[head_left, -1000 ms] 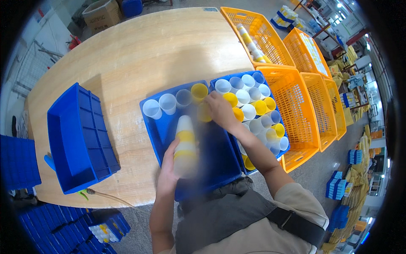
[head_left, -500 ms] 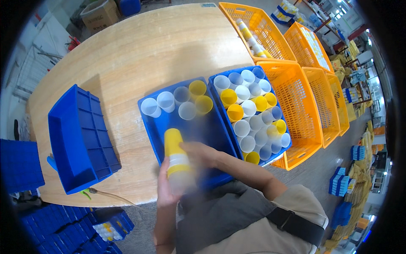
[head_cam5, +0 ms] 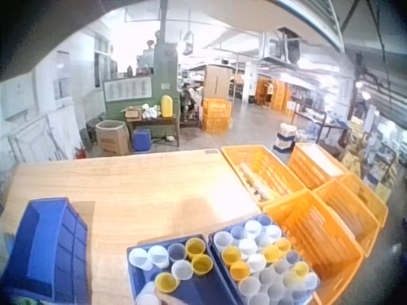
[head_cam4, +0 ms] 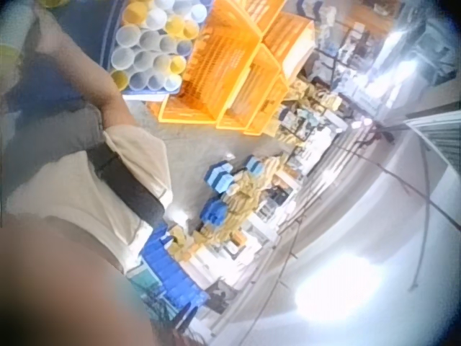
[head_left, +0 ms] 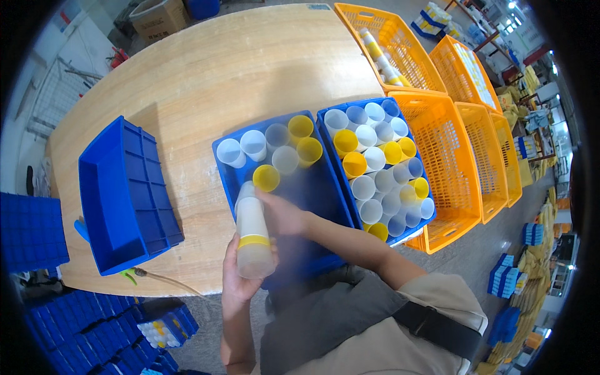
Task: The person repeatedly picks up stacks of white and yellow plastic cups and places them one by one into blue trays. They move between a wooden table and a nearby machine, filling multiple trays and occasionally carrying them to other locations.
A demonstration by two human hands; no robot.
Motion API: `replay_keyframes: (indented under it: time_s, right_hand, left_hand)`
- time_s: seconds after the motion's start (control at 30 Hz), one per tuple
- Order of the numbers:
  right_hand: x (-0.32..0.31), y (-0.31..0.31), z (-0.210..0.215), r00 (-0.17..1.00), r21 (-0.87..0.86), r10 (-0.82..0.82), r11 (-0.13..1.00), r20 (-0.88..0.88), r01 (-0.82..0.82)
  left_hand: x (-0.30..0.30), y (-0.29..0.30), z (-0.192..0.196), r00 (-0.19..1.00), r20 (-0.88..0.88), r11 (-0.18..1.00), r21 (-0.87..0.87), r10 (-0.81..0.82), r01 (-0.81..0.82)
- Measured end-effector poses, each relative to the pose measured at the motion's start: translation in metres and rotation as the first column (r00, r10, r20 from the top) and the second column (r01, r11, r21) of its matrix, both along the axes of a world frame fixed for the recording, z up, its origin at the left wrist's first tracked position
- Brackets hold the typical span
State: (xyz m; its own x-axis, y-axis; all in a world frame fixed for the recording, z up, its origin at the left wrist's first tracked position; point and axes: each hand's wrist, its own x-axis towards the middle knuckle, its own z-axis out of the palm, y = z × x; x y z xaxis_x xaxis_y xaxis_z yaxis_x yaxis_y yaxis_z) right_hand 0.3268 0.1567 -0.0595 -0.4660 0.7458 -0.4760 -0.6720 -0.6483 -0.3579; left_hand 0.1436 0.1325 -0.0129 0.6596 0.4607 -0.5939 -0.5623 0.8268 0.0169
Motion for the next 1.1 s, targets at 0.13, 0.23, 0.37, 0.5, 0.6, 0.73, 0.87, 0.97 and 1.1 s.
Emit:
replay_keyframes:
  time_s: [0.13, 0.23, 0.37, 0.5, 0.6, 0.73, 0.87, 0.97, 1.1]
  right_hand:
    - [0.019, -0.029, -0.010, 0.966, 0.019, 0.149, 0.988, 0.209, -0.156]
    - [0.046, -0.053, -0.019, 0.984, 0.086, -0.062, 0.995, 0.170, 0.047]
    - [0.068, -0.073, -0.008, 0.908, -0.263, -0.418, 0.874, 0.020, 0.408]
    - [0.057, -0.072, 0.003, 0.988, 0.110, -0.003, 0.994, 0.153, -0.014]
    - [0.046, -0.055, -0.011, 0.977, -0.010, -0.194, 0.981, 0.086, 0.195]
    - [0.046, -0.046, -0.022, 0.949, -0.180, -0.303, 0.942, -0.088, 0.284]
    - [0.035, -0.055, -0.007, 0.914, 0.162, 0.226, 0.942, 0.338, -0.293]
    - [0.022, -0.043, -0.007, 0.881, 0.133, 0.095, 0.975, 0.463, -0.175]
    - [0.019, -0.015, -0.045, 0.910, 0.139, -0.197, 0.978, 0.364, 0.156]
  left_hand:
    - [0.004, -0.014, -0.003, 0.981, -0.170, 0.991, 0.082, -0.088, 0.103]
    - [0.010, -0.024, -0.005, 0.947, -0.158, 0.950, 0.102, -0.279, 0.297]
    - [0.020, -0.027, -0.001, 0.893, -0.164, 0.877, 0.179, -0.420, 0.446]
    - [0.029, -0.022, 0.003, 0.926, -0.144, 0.919, 0.137, -0.350, 0.369]
    - [0.028, -0.019, 0.005, 0.942, -0.148, 0.939, 0.128, -0.301, 0.320]
    - [0.021, -0.019, 0.007, 0.968, -0.124, 0.960, 0.152, -0.218, 0.236]
    - [0.022, -0.021, 0.005, 0.967, -0.184, 0.967, 0.150, -0.177, 0.205]
    - [0.020, -0.023, 0.006, 0.962, -0.227, 0.965, 0.174, -0.154, 0.196]
    - [0.010, -0.028, 0.001, 0.980, -0.166, 0.981, 0.143, -0.107, 0.131]
